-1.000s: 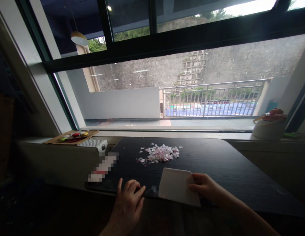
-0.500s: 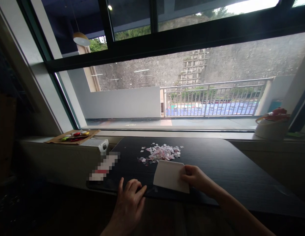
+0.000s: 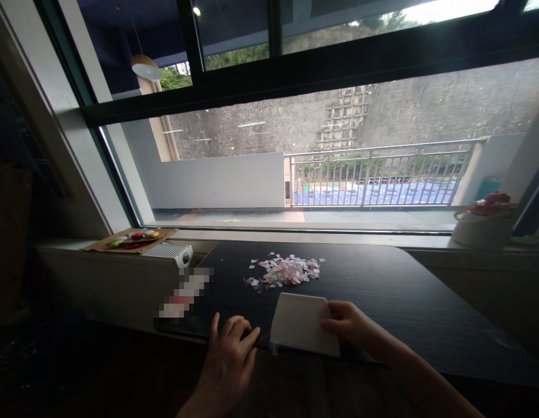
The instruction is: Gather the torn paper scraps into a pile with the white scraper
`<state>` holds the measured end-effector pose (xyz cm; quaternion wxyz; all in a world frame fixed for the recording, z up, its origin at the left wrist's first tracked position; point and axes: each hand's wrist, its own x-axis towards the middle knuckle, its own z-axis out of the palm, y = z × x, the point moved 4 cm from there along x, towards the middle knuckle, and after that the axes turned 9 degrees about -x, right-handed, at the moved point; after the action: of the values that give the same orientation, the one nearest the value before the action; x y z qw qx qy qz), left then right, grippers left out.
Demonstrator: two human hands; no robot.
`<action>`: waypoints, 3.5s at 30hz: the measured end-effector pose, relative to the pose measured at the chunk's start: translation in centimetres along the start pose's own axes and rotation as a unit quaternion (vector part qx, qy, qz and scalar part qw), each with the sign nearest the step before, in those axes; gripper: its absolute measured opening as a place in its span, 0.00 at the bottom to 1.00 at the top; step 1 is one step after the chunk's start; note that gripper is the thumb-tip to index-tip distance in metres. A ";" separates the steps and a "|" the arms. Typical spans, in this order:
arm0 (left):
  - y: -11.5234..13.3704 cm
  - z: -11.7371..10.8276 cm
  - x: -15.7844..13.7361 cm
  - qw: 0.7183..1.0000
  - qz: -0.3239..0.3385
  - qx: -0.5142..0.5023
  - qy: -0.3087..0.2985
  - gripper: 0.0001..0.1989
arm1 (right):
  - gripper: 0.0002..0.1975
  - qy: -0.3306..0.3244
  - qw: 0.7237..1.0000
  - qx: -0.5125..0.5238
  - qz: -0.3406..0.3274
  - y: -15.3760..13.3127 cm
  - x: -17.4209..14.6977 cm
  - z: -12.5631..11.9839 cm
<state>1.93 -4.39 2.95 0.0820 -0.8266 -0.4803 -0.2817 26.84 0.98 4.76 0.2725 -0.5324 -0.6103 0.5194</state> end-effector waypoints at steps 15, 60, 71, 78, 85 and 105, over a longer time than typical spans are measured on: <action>-1.1 -0.1 0.6 0.999 0.018 -0.022 0.024 0.16 | 0.12 0.209 0.967 -0.057 -0.136 0.2 1.6 -6.3; -3.3 1.6 1.8 0.999 -0.009 0.024 0.020 0.13 | 0.09 0.259 0.954 -0.133 -0.071 1.3 -4.4 -10.7; -3.4 1.5 1.9 0.999 -0.021 0.037 0.006 0.14 | 0.10 0.263 0.950 -0.161 -0.053 1.6 -5.2 -10.9; -3.7 1.7 1.8 0.999 -0.021 0.041 0.011 0.14 | 0.09 0.283 0.940 -0.185 -0.048 2.1 -5.4 -11.4; -3.7 1.6 1.8 0.999 -0.005 0.045 0.018 0.14 | 0.09 0.259 0.951 -0.157 -0.068 2.2 -4.3 -10.4; -4.3 1.9 1.6 0.998 0.002 0.060 0.027 0.14 | 0.05 0.239 0.970 -0.032 0.004 4.2 -2.2 -13.9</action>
<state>-0.29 -0.18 1.66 0.1454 -0.8130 -0.4925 -0.2746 41.31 3.20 5.67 0.3912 -0.6518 -0.5421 0.3582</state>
